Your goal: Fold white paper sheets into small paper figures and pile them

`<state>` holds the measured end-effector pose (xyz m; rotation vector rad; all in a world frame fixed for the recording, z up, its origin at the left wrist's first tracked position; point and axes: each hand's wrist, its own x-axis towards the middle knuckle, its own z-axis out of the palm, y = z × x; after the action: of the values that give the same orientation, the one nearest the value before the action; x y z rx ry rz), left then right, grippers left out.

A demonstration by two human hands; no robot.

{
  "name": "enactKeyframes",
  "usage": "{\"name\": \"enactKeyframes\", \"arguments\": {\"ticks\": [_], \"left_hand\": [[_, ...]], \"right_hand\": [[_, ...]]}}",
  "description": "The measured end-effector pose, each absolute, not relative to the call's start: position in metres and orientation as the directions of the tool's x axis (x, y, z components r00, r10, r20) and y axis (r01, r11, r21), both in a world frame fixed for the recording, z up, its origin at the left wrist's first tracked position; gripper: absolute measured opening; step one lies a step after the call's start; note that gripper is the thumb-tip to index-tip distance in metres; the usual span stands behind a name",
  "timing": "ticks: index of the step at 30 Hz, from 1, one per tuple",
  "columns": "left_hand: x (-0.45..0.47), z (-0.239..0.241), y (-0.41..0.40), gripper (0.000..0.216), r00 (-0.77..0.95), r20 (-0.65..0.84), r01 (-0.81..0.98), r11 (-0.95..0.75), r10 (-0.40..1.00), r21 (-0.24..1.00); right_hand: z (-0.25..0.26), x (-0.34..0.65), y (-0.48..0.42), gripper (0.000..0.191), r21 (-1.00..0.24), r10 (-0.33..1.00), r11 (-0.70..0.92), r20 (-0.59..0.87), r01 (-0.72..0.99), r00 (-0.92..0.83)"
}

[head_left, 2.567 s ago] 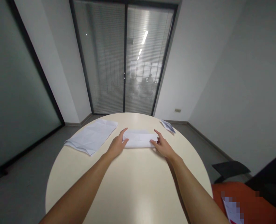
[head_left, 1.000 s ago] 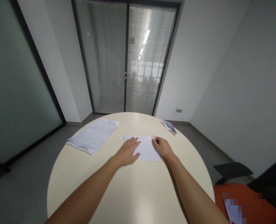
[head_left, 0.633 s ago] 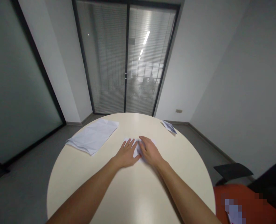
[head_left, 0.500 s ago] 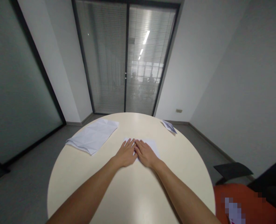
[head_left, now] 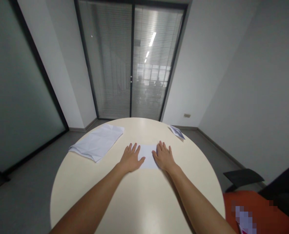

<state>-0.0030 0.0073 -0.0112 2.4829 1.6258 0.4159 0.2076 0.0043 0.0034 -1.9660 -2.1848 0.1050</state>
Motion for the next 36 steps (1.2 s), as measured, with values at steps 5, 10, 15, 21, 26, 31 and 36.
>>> {"name": "enactKeyframes", "arguments": {"ticks": [5, 10, 15, 21, 26, 31, 36], "left_hand": [[-0.002, -0.007, 0.006, 0.065, 0.46, 0.133, 0.84, -0.479, 0.878, 0.254], [-0.006, -0.01, 0.013, 0.058, 0.378, 0.13, 0.889, -0.398, 0.917, 0.228], [-0.014, -0.01, 0.018, 0.057, 0.225, 0.189, 0.934, -0.267, 0.956, 0.236], [-0.004, 0.001, 0.011, 0.055, 0.314, 0.355, 0.886, -0.406, 0.88, 0.222], [0.012, -0.004, 0.001, 0.063, 0.464, 0.183, 0.816, -0.498, 0.867, 0.294], [0.011, -0.006, 0.0, 0.064, 0.508, 0.161, 0.796, -0.533, 0.846, 0.287], [0.012, -0.004, 0.0, 0.064, 0.483, 0.128, 0.828, -0.499, 0.866, 0.255]], "right_hand": [[0.006, 0.191, -0.002, 0.066, -0.336, 0.893, 0.44, 0.065, 0.833, -0.446], [0.007, 0.2, 0.0, 0.072, -0.303, 0.936, 0.322, -0.04, 0.897, -0.35], [0.006, 0.217, 0.007, 0.074, -0.248, 0.977, 0.183, -0.059, 0.951, -0.203], [0.003, 0.215, 0.008, 0.071, -0.215, 0.986, 0.158, -0.021, 0.964, -0.167], [0.012, 0.207, 0.003, 0.062, -0.223, 0.962, 0.274, 0.055, 0.936, -0.268], [0.013, 0.189, -0.003, 0.062, -0.371, 0.911, 0.4, 0.059, 0.838, -0.409], [0.008, 0.181, -0.002, 0.072, -0.327, 0.941, 0.319, -0.005, 0.889, -0.339]]}}
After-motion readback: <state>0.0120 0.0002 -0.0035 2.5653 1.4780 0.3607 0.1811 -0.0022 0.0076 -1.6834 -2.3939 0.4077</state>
